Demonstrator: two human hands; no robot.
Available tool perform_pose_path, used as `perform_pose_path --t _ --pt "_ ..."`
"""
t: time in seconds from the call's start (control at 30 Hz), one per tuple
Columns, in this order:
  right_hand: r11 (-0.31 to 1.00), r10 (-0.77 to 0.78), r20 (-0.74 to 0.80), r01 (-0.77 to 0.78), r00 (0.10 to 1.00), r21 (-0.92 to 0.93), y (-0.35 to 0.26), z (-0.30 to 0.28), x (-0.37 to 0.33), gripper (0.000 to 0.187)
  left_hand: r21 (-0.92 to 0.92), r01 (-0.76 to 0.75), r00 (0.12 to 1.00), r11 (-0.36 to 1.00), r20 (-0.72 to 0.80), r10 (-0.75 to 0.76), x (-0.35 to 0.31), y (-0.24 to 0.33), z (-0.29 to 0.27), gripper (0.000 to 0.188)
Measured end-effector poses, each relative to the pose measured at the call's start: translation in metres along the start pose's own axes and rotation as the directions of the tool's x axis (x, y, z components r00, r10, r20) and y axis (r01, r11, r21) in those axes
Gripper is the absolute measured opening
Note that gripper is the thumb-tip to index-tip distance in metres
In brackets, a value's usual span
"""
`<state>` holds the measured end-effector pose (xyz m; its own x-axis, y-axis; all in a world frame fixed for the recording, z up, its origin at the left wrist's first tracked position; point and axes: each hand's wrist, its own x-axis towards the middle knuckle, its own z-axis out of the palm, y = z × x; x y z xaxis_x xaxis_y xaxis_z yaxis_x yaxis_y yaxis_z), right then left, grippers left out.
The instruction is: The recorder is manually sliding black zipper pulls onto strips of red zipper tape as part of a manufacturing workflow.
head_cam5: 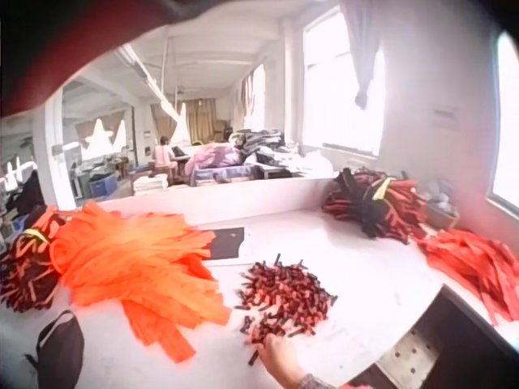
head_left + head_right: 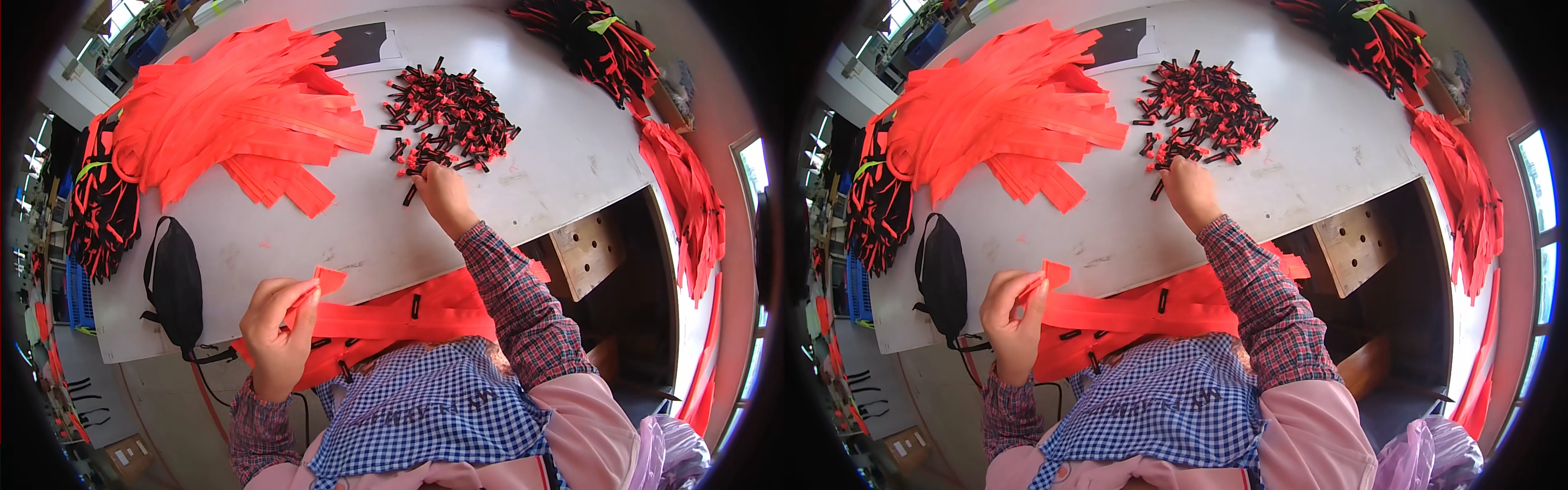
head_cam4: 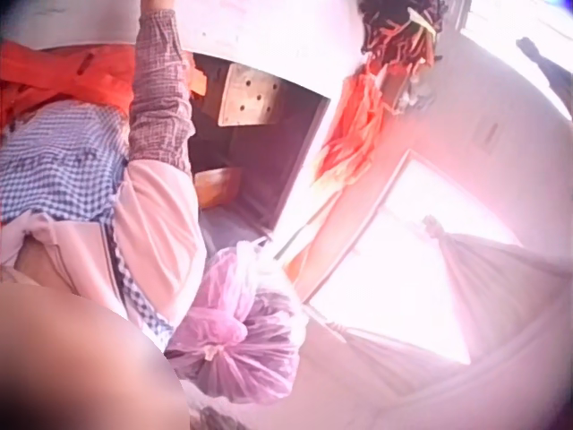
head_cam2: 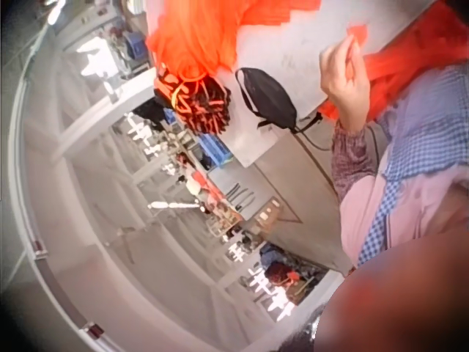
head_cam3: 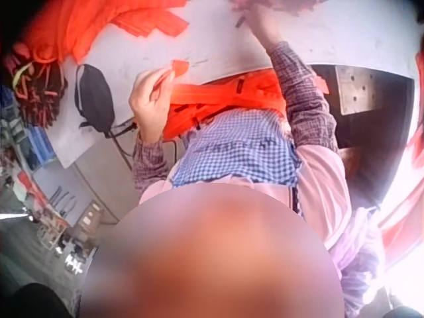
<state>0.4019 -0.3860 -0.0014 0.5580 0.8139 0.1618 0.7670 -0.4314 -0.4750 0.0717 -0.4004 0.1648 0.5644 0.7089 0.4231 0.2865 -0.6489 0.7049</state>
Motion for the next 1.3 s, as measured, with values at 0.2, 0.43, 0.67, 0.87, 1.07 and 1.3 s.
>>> perform_pose_path --t 0.2,0.43,0.67,0.87,1.07,1.3 --pt "0.874 -0.090 0.042 0.058 0.995 0.483 -0.015 -0.032 -0.023 0.021 0.004 0.043 0.999 0.999 -0.028 -0.043 0.004 0.003 0.003 0.016" --pt "0.265 -0.365 0.075 0.026 0.928 0.964 -0.087 -0.109 -0.110 0.013 -0.028 0.014 1.000 0.999 0.016 -0.014 0.011 0.009 0.013 0.017" --pt "0.477 -0.541 -0.156 0.454 0.827 0.752 -0.127 -0.135 -0.128 0.020 -0.044 -0.075 0.996 0.996 0.041 0.077 0.007 0.021 0.015 0.021" --pt "0.519 -0.568 -0.200 0.536 0.798 0.665 -0.131 -0.133 -0.130 0.028 -0.041 -0.086 0.996 0.995 0.027 0.087 0.004 0.022 0.014 0.021" --pt "0.548 -0.615 -0.187 0.586 0.766 0.597 -0.129 -0.132 -0.129 0.033 -0.045 -0.088 0.994 0.995 0.061 0.091 0.003 0.019 0.012 0.018" --pt "0.456 -0.598 -0.195 0.530 0.777 0.715 -0.133 -0.124 -0.129 0.034 -0.327 0.167 0.979 0.930 0.167 -0.117 0.005 0.020 0.003 0.018"
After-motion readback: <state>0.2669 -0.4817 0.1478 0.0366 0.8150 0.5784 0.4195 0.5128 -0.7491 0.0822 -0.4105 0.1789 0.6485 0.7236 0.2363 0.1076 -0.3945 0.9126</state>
